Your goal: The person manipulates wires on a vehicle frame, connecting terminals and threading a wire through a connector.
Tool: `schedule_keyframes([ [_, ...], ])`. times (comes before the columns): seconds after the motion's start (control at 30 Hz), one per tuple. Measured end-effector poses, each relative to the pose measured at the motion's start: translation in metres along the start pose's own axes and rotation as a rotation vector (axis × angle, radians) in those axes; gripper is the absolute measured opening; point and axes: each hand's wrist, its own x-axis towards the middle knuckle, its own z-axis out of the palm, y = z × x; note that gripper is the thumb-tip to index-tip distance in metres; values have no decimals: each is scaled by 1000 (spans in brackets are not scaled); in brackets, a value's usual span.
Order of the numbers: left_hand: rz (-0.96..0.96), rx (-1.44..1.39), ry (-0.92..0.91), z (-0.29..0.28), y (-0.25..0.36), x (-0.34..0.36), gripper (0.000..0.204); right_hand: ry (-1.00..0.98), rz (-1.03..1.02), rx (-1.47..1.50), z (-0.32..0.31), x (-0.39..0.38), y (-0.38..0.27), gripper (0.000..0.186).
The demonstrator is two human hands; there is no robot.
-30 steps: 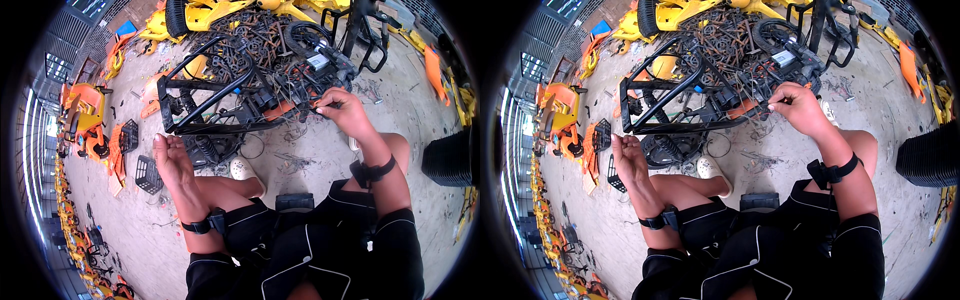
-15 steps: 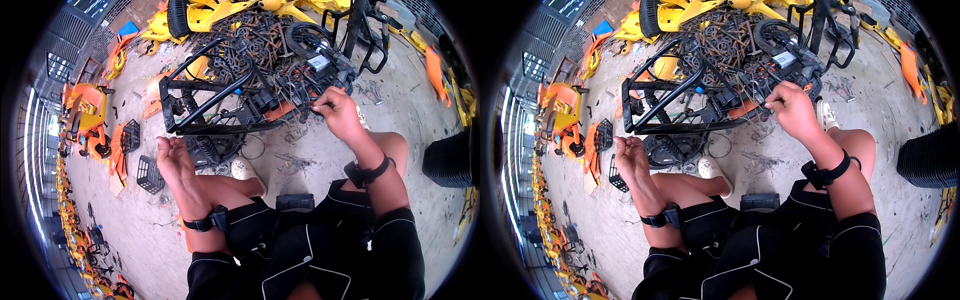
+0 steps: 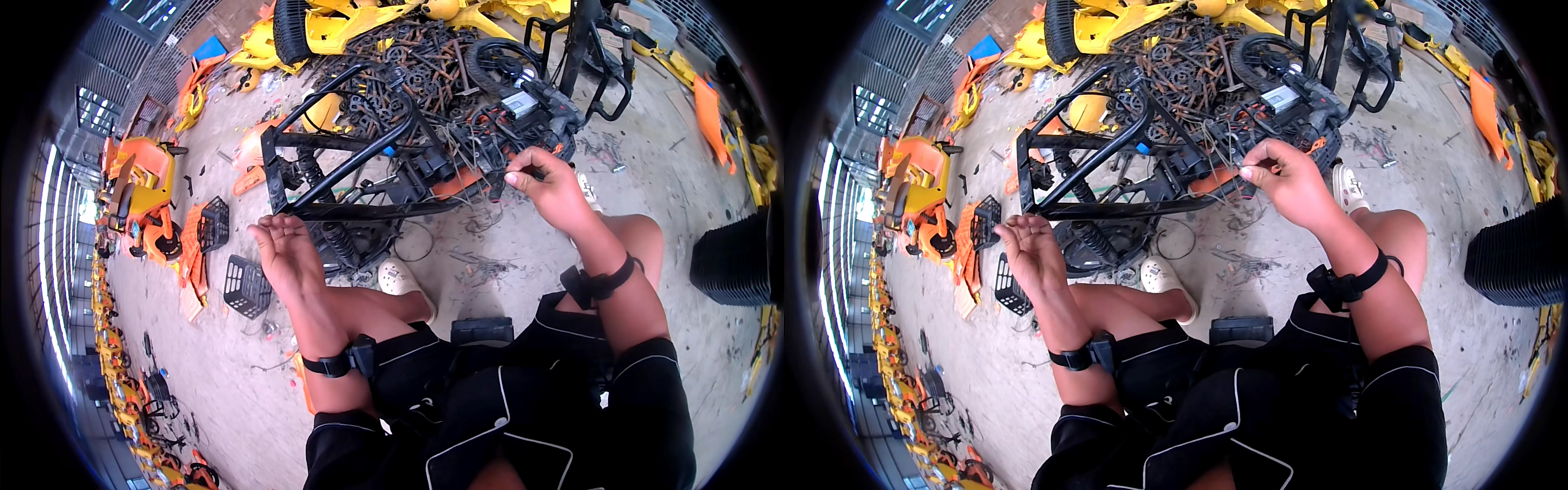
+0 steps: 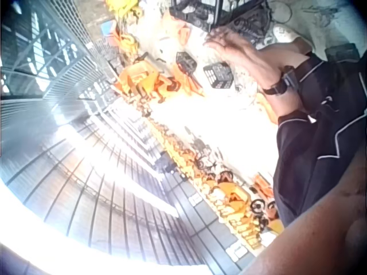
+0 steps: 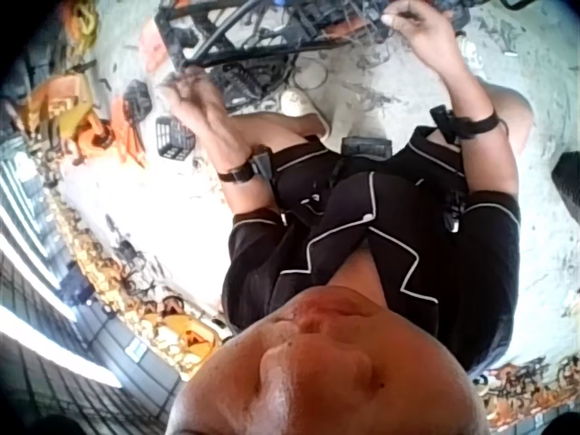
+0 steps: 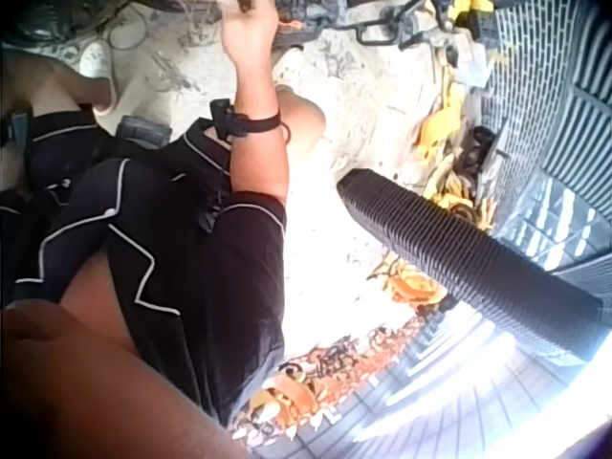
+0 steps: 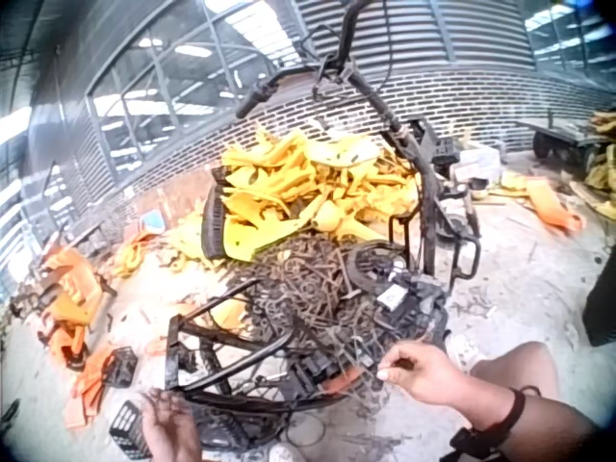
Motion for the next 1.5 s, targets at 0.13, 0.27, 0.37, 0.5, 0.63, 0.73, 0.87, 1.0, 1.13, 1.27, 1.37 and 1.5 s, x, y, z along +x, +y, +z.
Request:
schedule_keyframes([
  [0.13, -103, -102, -221, 15, -14, -14, 54, -108, 78, 244, 7, 2, -2, 9],
  [0.27, -166, 48, -263, 19, -31, -22, 55, -152, 119, 378, 16, 8, -5, 8],
  [0.37, -126, 153, -158, 19, -35, -21, 44, -131, 116, 392, 12, 14, -10, 7],
  [0.5, -5, 40, -65, 5, -7, 0, 30, 34, 136, 417, 0, 24, 0, 6],
  [0.63, 89, 71, 195, -5, 16, 1, 24, 196, 216, 353, -22, 30, 8, 7],
  [0.73, 62, 60, 78, -23, 27, 1, 23, 187, 218, 362, -31, 27, 7, 8],
  [0.87, 60, 472, 246, -8, 10, -9, 34, 94, 207, 368, -23, 22, 12, 7],
  [1.0, -44, 802, 5, 8, -21, -15, 29, -103, 117, 400, -7, 20, 9, 6],
  [1.13, -186, 1054, -396, 24, -58, -33, 22, -282, 142, 372, 14, 15, 2, 6],
  [1.27, -197, 1124, -658, 43, -91, -51, 29, -373, 109, 271, 28, 14, -7, 9],
  [1.37, -295, 1156, -724, 58, -100, -56, 31, -371, 84, 263, 36, 14, -8, 5],
  [1.5, -504, 1038, -760, 63, -104, -58, 27, -319, 70, 314, 40, 17, -9, 7],
])
